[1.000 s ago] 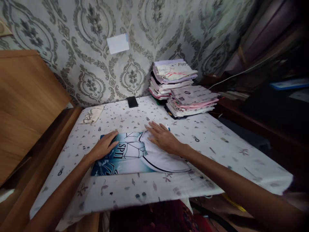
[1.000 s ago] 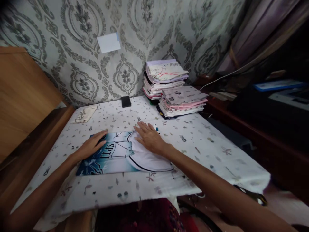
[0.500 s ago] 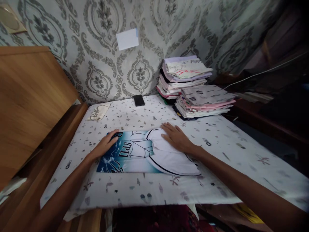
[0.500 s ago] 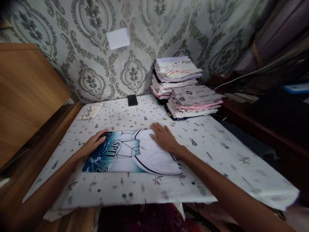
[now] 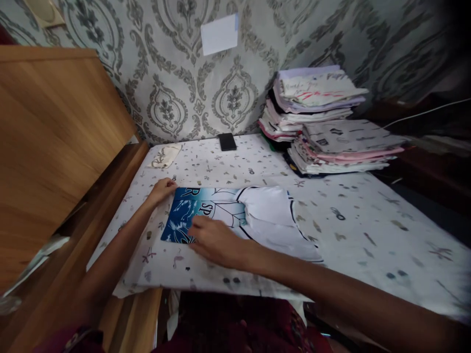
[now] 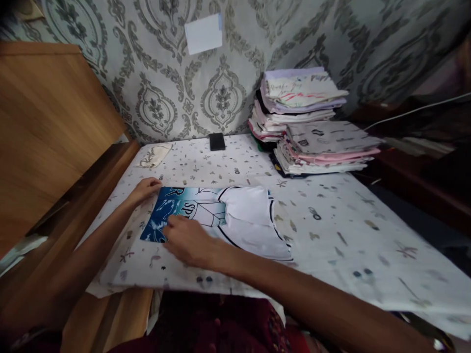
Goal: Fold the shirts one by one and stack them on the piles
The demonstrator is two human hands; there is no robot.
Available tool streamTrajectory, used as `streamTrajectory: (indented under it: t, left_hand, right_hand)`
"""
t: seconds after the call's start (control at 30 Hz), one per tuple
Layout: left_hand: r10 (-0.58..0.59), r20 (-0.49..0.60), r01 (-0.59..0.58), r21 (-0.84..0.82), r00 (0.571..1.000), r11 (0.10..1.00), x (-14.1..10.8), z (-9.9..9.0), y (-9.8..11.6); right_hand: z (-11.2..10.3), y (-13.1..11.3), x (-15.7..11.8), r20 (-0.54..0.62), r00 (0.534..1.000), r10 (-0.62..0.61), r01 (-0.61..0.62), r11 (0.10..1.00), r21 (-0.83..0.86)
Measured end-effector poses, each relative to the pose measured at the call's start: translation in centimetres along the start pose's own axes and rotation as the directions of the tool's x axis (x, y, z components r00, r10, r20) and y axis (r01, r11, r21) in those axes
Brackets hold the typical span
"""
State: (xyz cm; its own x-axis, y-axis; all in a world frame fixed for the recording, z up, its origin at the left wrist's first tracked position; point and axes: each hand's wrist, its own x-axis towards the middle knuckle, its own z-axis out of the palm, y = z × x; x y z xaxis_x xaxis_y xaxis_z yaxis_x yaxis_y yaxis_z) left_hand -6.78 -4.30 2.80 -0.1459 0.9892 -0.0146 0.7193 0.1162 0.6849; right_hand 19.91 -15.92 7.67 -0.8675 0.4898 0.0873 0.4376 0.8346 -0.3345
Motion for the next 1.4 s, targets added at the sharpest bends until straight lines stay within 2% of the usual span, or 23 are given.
streamTrajectory:
  t: [0.07,0.13,0.3,0.37,0.43,0.53,0.63,0.67,0.73,0.83,0.87,0.93,1.03,1.17,1.3,1.4]
  left_hand:
    - [-0.001,0.019,0.001,0.034,1.0,0.999,0.5,0.4,0.1]
    - [-0.014,0.034,0.012,0.069,0.999,0.998,0.8,0.5,0.1]
    - [-0.047,0.054,0.041,0.123,0.997,0.992,1.2,0.8,0.1]
    - [-0.036,0.063,0.029,0.111,0.997,0.993,1.2,0.8,0.5]
    - [-0.016,0.068,0.01,0.087,0.998,0.996,1.0,0.6,1.0]
    - [0.003,0.08,-0.007,0.051,0.997,0.999,0.7,0.1,2.3]
    - [0.023,0.094,-0.021,-0.021,0.995,1.0,0.2,-0.2,4.4]
    - [0.039,0.09,-0.033,-0.064,0.995,0.997,0.0,-0.2,5.3]
    - [0.085,0.075,-0.072,-0.16,0.994,0.985,-0.4,0.2,7.2]
    - [0.145,0.117,-0.115,-0.23,0.982,0.966,-1.0,1.7,10.5]
    - [0.159,0.157,-0.12,-0.231,0.975,0.966,-1.1,2.4,11.5]
    - [0.18,0.248,-0.129,-0.209,0.952,0.969,-1.5,4.3,13.2]
    - [0.171,0.356,-0.124,-0.152,0.918,0.981,-2.2,7.7,14.8]
    - [0.098,0.431,-0.029,-0.164,0.897,0.986,-2.7,10.8,15.1]
    - [0.119,0.431,0.001,-0.268,0.894,0.964,-2.4,10.6,14.0]
    - [0.216,0.395,-0.113,-0.268,0.893,0.957,-2.0,9.5,13.0]
  right_hand:
    - [1.1,-2.5,2.5,0.049,0.998,-0.031,0.034,0.998,-0.057]
    - [2.7,-3.7,4.5,0.062,0.998,-0.032,0.038,0.995,-0.095]
    - [5.9,-3.5,6.8,0.008,1.0,0.004,-0.003,0.994,-0.112]
    - [5.9,-3.1,6.9,0.022,0.999,0.028,-0.026,0.996,-0.088]
    - [4.9,-2.7,6.5,0.043,0.994,0.104,-0.104,0.994,-0.015]
    - [3.0,-2.2,5.4,-0.008,0.964,0.268,-0.261,0.945,0.196]
    - [2.0,-1.4,3.4,-0.122,0.893,0.433,-0.306,0.784,0.54]
    - [2.0,-1.1,2.6,-0.128,0.865,0.485,-0.287,0.688,0.667]
    - [2.4,-0.4,0.8,-0.068,0.817,0.573,-0.225,0.424,0.877]
    - [3.3,0.3,-2.0,0.099,0.765,0.636,-0.142,0.016,0.99]
    - [3.6,0.5,-2.9,0.145,0.751,0.644,-0.119,-0.083,0.989]
    - [4.1,0.7,-4.5,0.218,0.731,0.647,-0.092,-0.224,0.97]
    - [4.4,0.8,-6.2,0.314,0.715,0.624,-0.109,-0.344,0.933]
    - [4.4,0.9,-7.0,0.36,0.717,0.596,-0.131,-0.392,0.91]
    - [4.0,1.0,-7.0,0.384,0.697,0.605,-0.148,-0.403,0.903]
    - [3.9,1.0,-6.8,0.393,0.685,0.613,-0.143,-0.416,0.898]
